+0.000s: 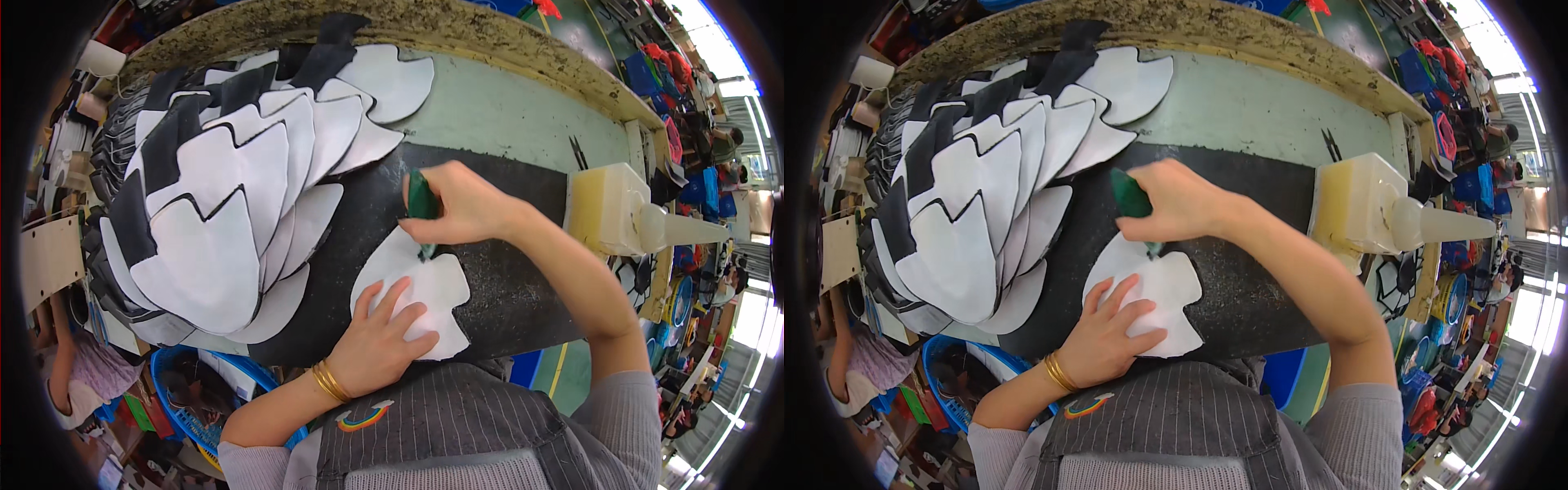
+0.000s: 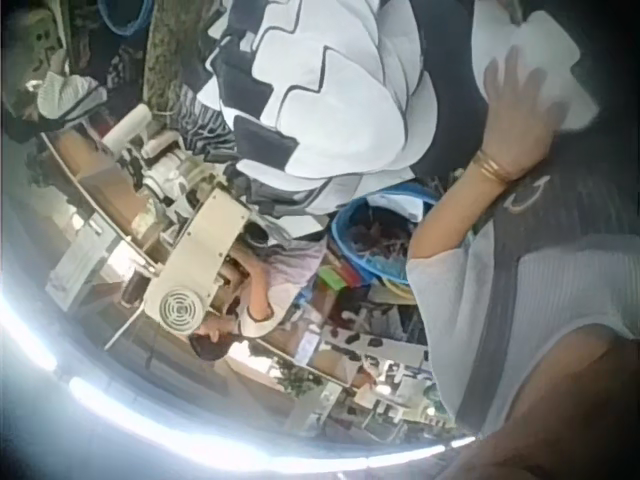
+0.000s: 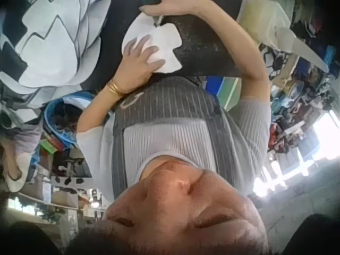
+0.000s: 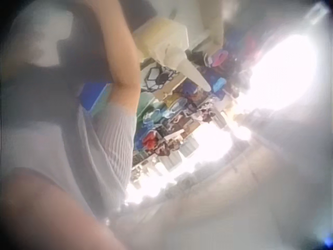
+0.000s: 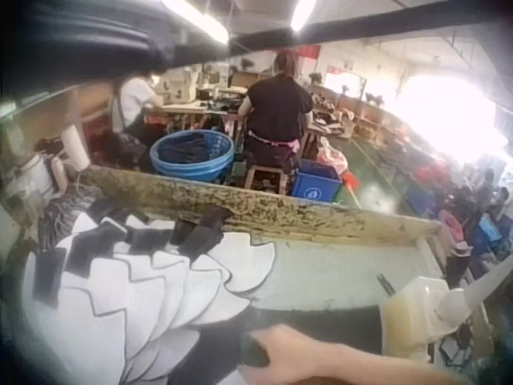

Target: The person applies adhesive to individual shoe upper pieces using a handheld brush and a glue dispenser. The person then brushes glue across a linked strip of shoe parts before lifting the strip and setting the glue dispenser aside.

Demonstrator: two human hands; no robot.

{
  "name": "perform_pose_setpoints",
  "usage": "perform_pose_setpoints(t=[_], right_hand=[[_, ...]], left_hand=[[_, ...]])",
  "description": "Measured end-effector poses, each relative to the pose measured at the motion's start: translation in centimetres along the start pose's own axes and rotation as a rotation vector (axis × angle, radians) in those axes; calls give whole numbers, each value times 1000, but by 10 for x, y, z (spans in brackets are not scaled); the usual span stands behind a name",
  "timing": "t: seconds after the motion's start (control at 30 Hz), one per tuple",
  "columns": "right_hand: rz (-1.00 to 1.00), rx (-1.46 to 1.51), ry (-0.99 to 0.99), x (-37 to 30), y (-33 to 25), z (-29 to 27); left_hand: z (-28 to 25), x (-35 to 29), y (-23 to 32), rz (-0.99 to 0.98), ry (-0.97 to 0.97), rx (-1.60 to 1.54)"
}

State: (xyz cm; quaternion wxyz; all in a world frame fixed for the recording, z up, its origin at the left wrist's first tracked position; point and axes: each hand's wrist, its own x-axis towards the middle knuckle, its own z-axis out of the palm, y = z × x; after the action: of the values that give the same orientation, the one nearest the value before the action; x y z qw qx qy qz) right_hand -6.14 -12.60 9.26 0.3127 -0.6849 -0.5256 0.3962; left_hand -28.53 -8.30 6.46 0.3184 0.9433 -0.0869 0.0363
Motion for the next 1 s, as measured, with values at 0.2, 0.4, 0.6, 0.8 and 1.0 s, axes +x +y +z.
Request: perform_pose_setpoints(t=[0.2,0.4,0.6,0.8,1.0], right_hand=[[-83,-285,-21,2,7,-18],[28,-135,324,-19,12,-55],[-57,-61,208,8,28,-14],[-94,8,184,-1,12,-15],[101,-27,359,-32,24,-41]], left_hand=[[2,-3,-1,-14,16,10],[5,0,1,-19,15,-5],[2,0,2,4,13,7],[-2,0,-2,-11,-7,-7],[-6,-7,0,-8,16,-50]])
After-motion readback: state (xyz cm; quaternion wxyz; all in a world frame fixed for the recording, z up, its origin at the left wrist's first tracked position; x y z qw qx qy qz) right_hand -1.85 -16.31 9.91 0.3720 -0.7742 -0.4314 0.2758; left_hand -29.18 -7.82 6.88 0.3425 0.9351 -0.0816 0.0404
